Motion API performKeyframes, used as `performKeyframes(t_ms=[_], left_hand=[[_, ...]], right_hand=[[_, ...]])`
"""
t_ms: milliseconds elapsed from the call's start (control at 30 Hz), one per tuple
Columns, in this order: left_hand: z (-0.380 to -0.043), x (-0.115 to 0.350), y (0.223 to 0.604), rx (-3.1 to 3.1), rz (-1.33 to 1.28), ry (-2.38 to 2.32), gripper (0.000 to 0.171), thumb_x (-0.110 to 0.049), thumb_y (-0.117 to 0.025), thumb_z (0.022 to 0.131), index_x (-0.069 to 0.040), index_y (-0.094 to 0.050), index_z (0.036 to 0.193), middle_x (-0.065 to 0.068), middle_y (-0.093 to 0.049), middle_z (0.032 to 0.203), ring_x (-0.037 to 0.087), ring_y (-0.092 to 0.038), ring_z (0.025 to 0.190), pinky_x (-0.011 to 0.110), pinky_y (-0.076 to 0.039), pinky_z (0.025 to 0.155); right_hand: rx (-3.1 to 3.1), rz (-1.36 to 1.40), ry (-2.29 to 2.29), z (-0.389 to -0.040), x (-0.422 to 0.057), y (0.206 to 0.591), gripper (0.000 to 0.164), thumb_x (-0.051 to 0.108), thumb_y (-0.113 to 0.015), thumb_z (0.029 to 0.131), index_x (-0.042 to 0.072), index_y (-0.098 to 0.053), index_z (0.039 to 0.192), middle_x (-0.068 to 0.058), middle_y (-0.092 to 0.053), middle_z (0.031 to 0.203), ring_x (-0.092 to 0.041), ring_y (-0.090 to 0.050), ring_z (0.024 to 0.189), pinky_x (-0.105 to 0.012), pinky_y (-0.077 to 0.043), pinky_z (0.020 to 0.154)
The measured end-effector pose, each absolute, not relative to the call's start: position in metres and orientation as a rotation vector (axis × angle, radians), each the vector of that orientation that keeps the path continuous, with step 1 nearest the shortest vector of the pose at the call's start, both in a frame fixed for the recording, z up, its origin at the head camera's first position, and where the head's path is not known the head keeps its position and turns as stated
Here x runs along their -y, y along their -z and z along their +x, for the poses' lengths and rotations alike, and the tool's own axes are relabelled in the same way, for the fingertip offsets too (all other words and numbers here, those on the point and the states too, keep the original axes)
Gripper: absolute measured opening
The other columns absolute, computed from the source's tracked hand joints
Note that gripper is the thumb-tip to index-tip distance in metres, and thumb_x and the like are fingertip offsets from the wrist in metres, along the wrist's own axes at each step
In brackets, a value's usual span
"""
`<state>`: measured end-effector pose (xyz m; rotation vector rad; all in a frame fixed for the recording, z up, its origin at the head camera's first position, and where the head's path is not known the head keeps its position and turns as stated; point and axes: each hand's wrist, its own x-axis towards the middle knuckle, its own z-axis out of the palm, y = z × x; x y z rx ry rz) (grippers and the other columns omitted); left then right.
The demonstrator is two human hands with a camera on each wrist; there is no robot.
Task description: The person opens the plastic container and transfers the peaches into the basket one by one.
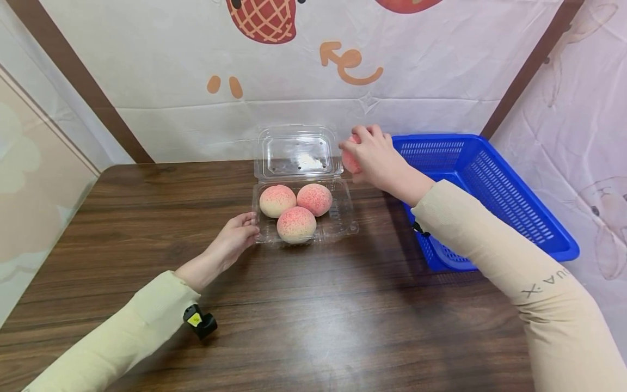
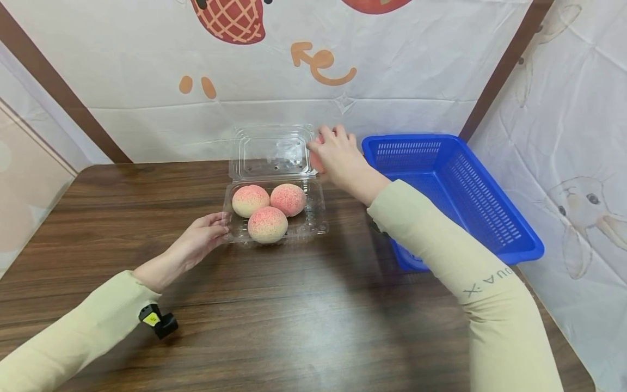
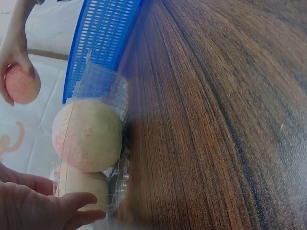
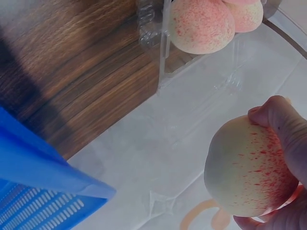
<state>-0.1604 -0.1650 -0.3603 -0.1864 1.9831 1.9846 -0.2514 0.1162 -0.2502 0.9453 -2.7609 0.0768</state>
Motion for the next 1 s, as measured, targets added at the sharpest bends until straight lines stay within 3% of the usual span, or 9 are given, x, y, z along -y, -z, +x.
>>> performKeyframes(t_ms=[233, 433, 667, 1000], left_hand=[[-0.161, 0.166, 0.360, -1.979, -0.188, -1.977, 0.053, 0.006, -0.030, 0.092, 0.013, -0.008, 0.138, 0.015, -0.030, 0.124, 0.004, -0.042, 0.085, 0.015, -0.041, 0.075], [-0.161, 0.165, 0.360, -1.974, -0.192, -1.984, 0.052, 0.006, -0.031, 0.092, 0.013, -0.009, 0.138, 0.014, -0.031, 0.121, 0.004, -0.042, 0.085, 0.015, -0.041, 0.075], [-0.160, 0.165, 0.360, -1.985, -0.186, -1.972, 0.053, 0.006, -0.030, 0.092, 0.013, -0.007, 0.139, 0.021, -0.023, 0.135, 0.003, -0.042, 0.085, 0.014, -0.041, 0.074], [-0.160, 0.166, 0.361, -1.988, -0.182, -1.977, 0.053, 0.006, -0.030, 0.091, 0.014, -0.007, 0.138, 0.022, -0.025, 0.134, 0.002, -0.043, 0.082, 0.012, -0.041, 0.072]], right_hand=[[2.756, 0.948, -0.077, -0.255, -0.124, 0.250, 0.059, 0.019, -0.080, 0.066, 0.012, -0.056, 0.119, -0.019, -0.041, 0.124, -0.042, -0.034, 0.111, -0.055, -0.035, 0.082], [2.737, 0.949, -0.082, -0.258, -0.131, 0.250, 0.059, 0.017, -0.081, 0.065, 0.011, -0.056, 0.119, -0.020, -0.042, 0.122, -0.043, -0.035, 0.110, -0.056, -0.035, 0.081], [2.757, 0.928, -0.076, -0.262, -0.138, 0.250, 0.061, 0.019, -0.081, 0.065, 0.011, -0.056, 0.120, -0.020, -0.042, 0.121, -0.044, -0.034, 0.110, -0.056, -0.035, 0.081], [2.798, 0.883, -0.048, -0.269, -0.148, 0.249, 0.060, 0.017, -0.079, 0.067, 0.010, -0.054, 0.121, -0.021, -0.039, 0.123, -0.045, -0.032, 0.110, -0.057, -0.034, 0.081]])
